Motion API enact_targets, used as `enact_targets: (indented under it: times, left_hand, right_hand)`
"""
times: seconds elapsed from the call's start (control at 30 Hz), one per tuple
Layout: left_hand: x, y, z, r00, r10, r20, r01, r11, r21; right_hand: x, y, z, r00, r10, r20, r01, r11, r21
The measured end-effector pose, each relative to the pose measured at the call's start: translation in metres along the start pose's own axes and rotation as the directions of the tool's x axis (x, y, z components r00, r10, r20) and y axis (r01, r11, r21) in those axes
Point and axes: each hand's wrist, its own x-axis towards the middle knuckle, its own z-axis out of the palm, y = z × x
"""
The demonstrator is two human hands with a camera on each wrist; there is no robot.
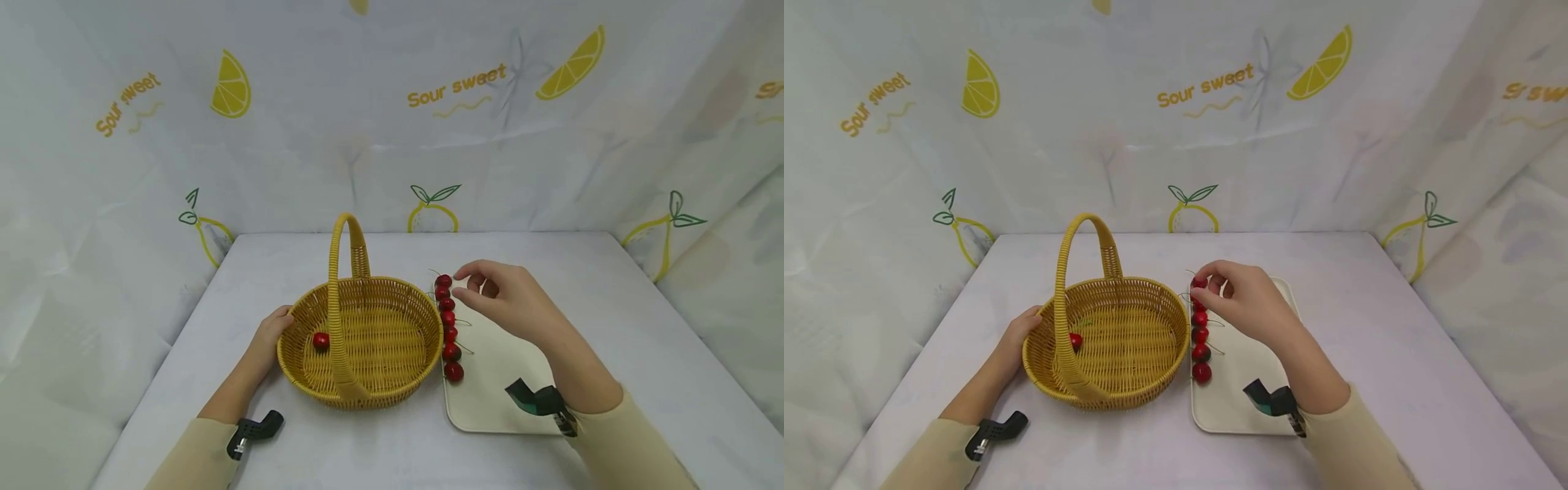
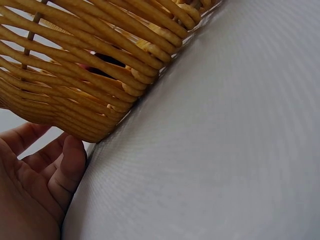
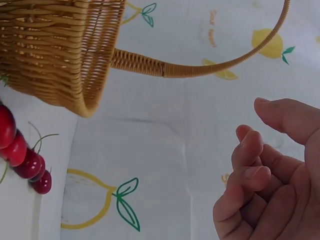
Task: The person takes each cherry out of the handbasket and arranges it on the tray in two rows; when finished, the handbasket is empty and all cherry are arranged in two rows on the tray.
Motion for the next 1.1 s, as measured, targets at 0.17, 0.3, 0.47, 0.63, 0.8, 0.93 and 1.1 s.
enact_targets:
  times: [0.17, 0.3, 0.47, 0.63, 0.8, 0.93, 1.1]
  left_hand:
    - [-0.001, -0.001, 0.000, 1.000, 0.000, -0.008, 0.000, 1.000, 0.003]
    - [-0.002, 0.000, 0.000, 1.000, -0.025, -0.006, 0.025, 1.000, 0.000]
    - [-0.001, 0.002, 0.000, 0.999, -0.036, 0.004, 0.036, 0.999, 0.006]
    - [0.002, 0.001, 0.000, 1.000, -0.020, 0.006, 0.020, 1.000, 0.017]
    - [0.002, 0.001, 0.001, 1.000, -0.005, 0.001, 0.005, 1.000, 0.024]
    - [0.001, 0.001, 0.001, 1.000, -0.005, -0.002, 0.006, 1.000, 0.018]
    - [0.000, 0.002, 0.000, 1.000, 0.004, 0.002, -0.004, 1.000, 0.009]
  right_hand:
    - [0.025, -0.017, 0.005, 1.000, -0.021, 0.013, 0.020, 0.998, 0.063]
    - [0.042, -0.030, 0.012, 0.999, -0.033, 0.040, 0.028, 0.994, 0.106]
    - [0.060, -0.041, 0.022, 0.995, -0.068, 0.067, 0.058, 0.989, 0.138]
    - [0.078, -0.050, 0.035, 0.988, -0.102, 0.112, 0.083, 0.983, 0.164]
    - [0.094, -0.056, 0.051, 0.974, -0.144, 0.176, 0.110, 0.976, 0.186]
    - [0.104, -0.060, 0.064, 0.963, -0.164, 0.216, 0.118, 0.970, 0.211]
    - [0.113, -0.068, 0.079, 0.946, -0.190, 0.264, 0.133, 0.967, 0.218]
